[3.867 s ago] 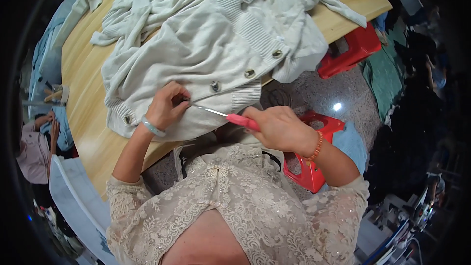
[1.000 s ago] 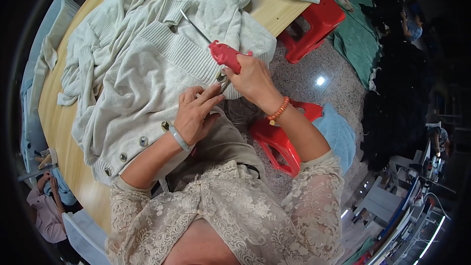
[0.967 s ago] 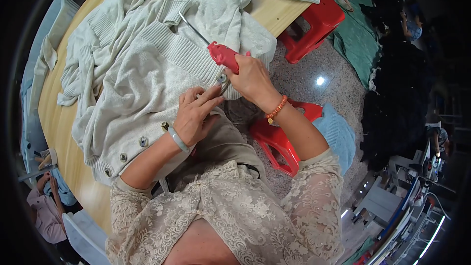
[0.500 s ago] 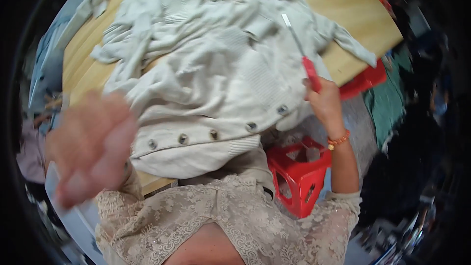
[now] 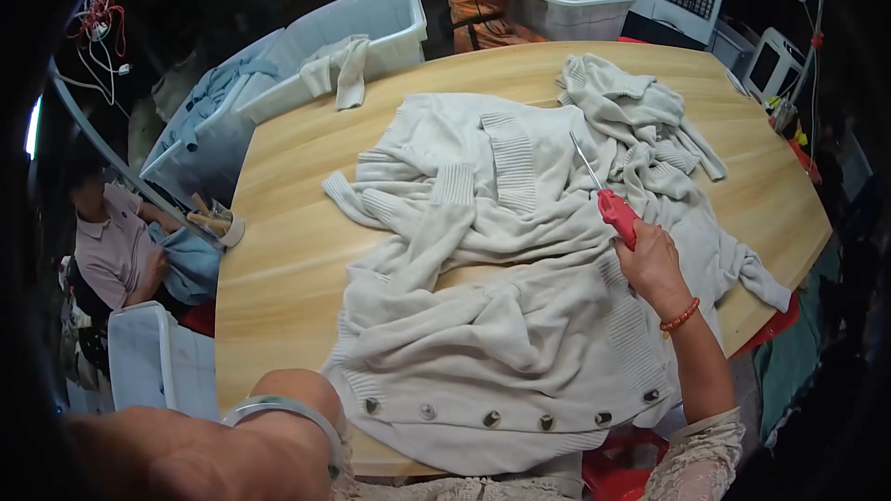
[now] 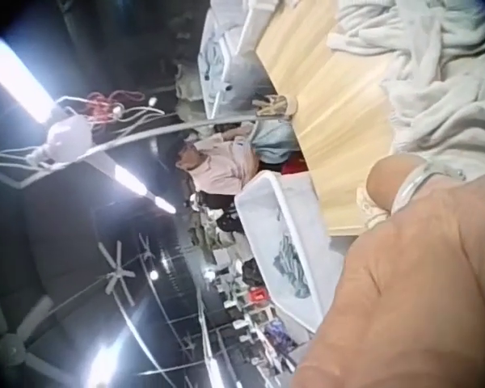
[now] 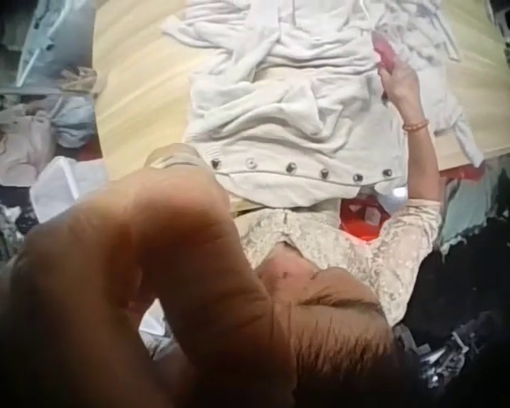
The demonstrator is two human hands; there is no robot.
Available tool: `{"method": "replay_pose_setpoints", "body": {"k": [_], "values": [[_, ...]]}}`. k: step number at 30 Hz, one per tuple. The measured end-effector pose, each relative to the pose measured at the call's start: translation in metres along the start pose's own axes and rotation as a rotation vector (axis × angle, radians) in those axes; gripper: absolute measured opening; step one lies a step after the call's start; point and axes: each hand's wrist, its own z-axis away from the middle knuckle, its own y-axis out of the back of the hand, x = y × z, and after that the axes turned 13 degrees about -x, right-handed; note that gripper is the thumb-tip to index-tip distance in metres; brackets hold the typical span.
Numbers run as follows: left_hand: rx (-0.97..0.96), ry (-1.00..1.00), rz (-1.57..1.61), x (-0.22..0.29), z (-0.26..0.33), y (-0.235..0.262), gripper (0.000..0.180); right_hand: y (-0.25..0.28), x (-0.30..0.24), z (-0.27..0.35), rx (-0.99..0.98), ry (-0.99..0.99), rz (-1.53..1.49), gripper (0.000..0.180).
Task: Trimming loose threads from a white cardigan using scissors and a thread nipper.
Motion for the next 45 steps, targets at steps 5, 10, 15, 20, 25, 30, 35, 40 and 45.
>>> {"method": "replay_pose_setpoints", "body": {"k": [5, 10, 15, 20, 25, 30, 35, 40, 45], "values": [[0.029, 0.027, -0.010, -0.012, 0.006, 0.007, 0.017, 0.001, 0.030, -0.007, 0.001, -0.103, 0.062, 0.027], [0.095, 0.030, -0.024, -0.015, 0.013, -0.021, 0.015, 0.020, 0.037, -0.013, -0.015, -0.105, -0.001, 0.029], [0.112, 0.045, -0.099, 0.008, 0.036, -0.035, 0.012, -0.007, 0.054, 0.017, -0.030, -0.120, -0.015, 0.029], [0.138, 0.089, -0.143, 0.016, 0.038, -0.054, 0.010, 0.010, 0.040, 0.018, -0.009, -0.058, -0.028, 0.027], [0.170, 0.140, -0.184, 0.019, 0.037, -0.074, 0.008, -0.008, 0.044, 0.020, -0.056, -0.069, -0.037, 0.027], [0.211, 0.211, -0.222, 0.007, 0.024, -0.085, 0.006, 0.005, 0.030, 0.005, -0.046, -0.050, -0.046, 0.024], [0.258, 0.286, -0.253, 0.021, 0.028, -0.071, 0.006, 0.002, 0.014, -0.011, -0.034, 0.014, -0.039, 0.023], [0.314, 0.366, -0.283, 0.008, 0.012, -0.078, 0.008, -0.012, 0.004, -0.016, -0.086, -0.018, 0.000, 0.019], [0.367, 0.446, -0.296, -0.012, -0.007, -0.063, 0.010, -0.016, -0.013, -0.044, -0.034, 0.004, 0.067, 0.023]]}}
